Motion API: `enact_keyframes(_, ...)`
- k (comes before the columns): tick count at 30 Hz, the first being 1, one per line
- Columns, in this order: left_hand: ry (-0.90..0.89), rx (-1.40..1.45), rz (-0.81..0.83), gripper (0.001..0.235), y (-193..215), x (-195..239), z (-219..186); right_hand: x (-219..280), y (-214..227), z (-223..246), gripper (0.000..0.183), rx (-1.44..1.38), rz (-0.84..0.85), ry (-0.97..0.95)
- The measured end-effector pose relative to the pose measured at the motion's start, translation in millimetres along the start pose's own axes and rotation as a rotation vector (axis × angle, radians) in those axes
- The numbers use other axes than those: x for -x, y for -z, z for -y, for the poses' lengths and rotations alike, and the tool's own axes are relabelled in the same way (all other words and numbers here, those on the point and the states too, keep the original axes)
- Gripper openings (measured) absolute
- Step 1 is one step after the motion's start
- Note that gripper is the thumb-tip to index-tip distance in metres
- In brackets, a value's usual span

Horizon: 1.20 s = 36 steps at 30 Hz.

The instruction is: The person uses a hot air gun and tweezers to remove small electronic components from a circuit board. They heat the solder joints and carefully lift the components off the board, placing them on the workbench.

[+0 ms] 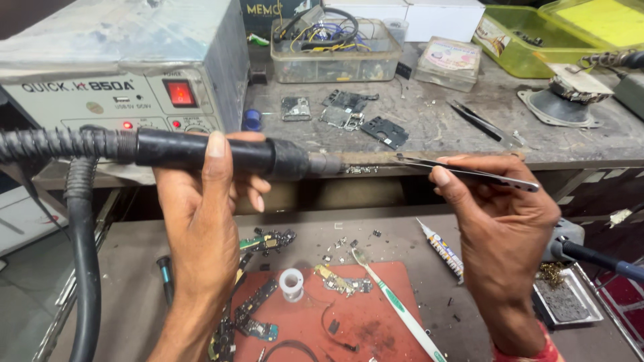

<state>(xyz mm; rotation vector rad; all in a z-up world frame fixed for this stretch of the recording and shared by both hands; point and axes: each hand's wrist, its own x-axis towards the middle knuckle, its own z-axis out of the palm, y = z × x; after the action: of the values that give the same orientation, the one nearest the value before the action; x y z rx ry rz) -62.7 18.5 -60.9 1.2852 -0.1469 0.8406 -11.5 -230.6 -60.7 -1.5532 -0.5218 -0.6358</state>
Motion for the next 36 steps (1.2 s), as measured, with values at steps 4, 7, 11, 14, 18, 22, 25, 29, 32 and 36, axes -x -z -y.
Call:
enact_keyframes(4,-0.002,-0.018,0.019,0.033,1,2,-5,3,5,3,0.016,-0.043,-0.008,-0.065)
enact_keyframes(7,-0.008,0.004,0.001,0.033,2,5,-5,9,9,3,0.017,-0.028,-0.036,-0.071)
enact_keyframes(11,-0.052,0.01,0.026,0.031,8,8,-2,20,17,0,0.015,-0.236,-0.074,-0.116)
enact_keyframes(14,-0.07,-0.008,0.05,0.032,16,8,-1,33,25,-1,0.011,-0.353,-0.115,-0.221)
enact_keyframes(18,-0.071,-0.031,0.062,0.031,25,6,1,50,30,0,0.011,-0.376,-0.151,-0.302)
enact_keyframes(22,-0.103,0.063,0.098,0.03,32,7,4,63,30,2,0.012,-0.345,-0.176,-0.307)
enact_keyframes(25,-0.087,0.056,0.07,0.029,36,8,7,68,31,2,0.013,-0.351,-0.145,-0.274)
enact_keyframes(29,-0.077,0.103,0.058,0.027,39,7,8,67,30,4,0.013,-0.28,-0.166,-0.265)
enact_keyframes(32,-0.078,0.093,0.069,0.028,40,7,8,67,28,3,0.014,-0.223,-0.187,-0.258)
enact_keyframes(36,-0.062,0.102,0.063,0.029,38,9,10,68,24,-3,0.013,-0.203,-0.195,-0.272)
